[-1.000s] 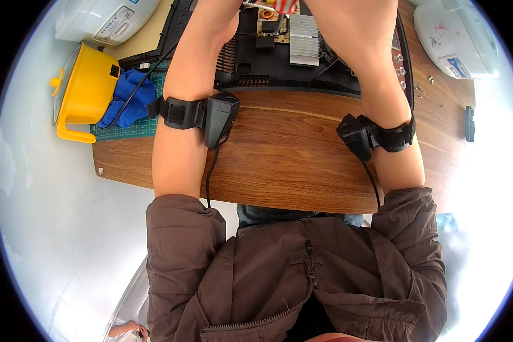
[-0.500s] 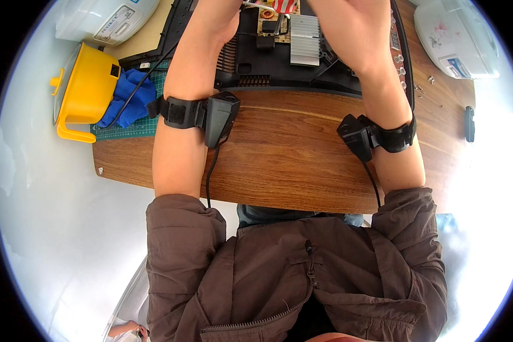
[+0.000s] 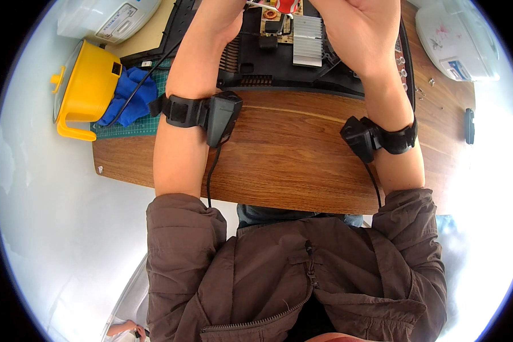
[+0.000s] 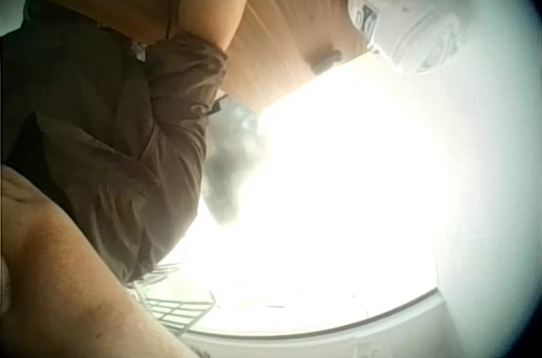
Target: The person uses a screwdriver to remove screws from a disassembled electronic device on a wooden table, then lifts and repositions internal components including a fan and circuit board. The person continues to unscrew and adjust parts within the device's chassis.
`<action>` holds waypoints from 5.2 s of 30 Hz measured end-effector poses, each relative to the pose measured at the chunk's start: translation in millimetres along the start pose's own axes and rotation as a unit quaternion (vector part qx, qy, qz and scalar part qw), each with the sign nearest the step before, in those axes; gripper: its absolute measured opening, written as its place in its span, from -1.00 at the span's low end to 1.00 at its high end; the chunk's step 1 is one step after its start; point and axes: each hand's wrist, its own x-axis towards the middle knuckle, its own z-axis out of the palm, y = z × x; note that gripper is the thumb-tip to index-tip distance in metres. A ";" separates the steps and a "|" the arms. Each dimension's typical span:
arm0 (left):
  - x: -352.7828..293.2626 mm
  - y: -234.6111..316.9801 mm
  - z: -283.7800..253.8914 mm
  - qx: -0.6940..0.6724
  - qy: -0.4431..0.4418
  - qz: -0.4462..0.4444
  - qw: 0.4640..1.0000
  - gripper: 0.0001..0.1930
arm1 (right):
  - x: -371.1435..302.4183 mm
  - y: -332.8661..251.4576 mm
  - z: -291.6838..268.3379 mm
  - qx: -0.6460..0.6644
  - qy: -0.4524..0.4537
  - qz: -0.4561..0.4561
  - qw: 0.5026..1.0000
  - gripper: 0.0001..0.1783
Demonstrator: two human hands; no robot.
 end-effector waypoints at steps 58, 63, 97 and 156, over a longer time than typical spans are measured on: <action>-0.3 4.2 9.5 0.235 0.070 0.002 0.969 -0.46 | -12.1 35.0 15.6 -0.595 -0.285 0.276 0.699 -0.63; 0.3 3.7 9.5 0.236 0.083 0.005 0.968 -0.45 | -8.7 46.3 8.6 -0.591 -0.318 0.266 0.692 -0.64; 0.3 -1.1 10.1 0.237 0.075 0.012 0.969 -0.47 | -3.4 32.9 2.7 -0.582 -0.445 0.064 0.678 -0.92; 0.4 -0.5 14.8 0.232 0.061 -0.021 0.971 -0.39 | -14.2 31.5 25.8 -0.639 -0.328 0.185 0.670 -0.78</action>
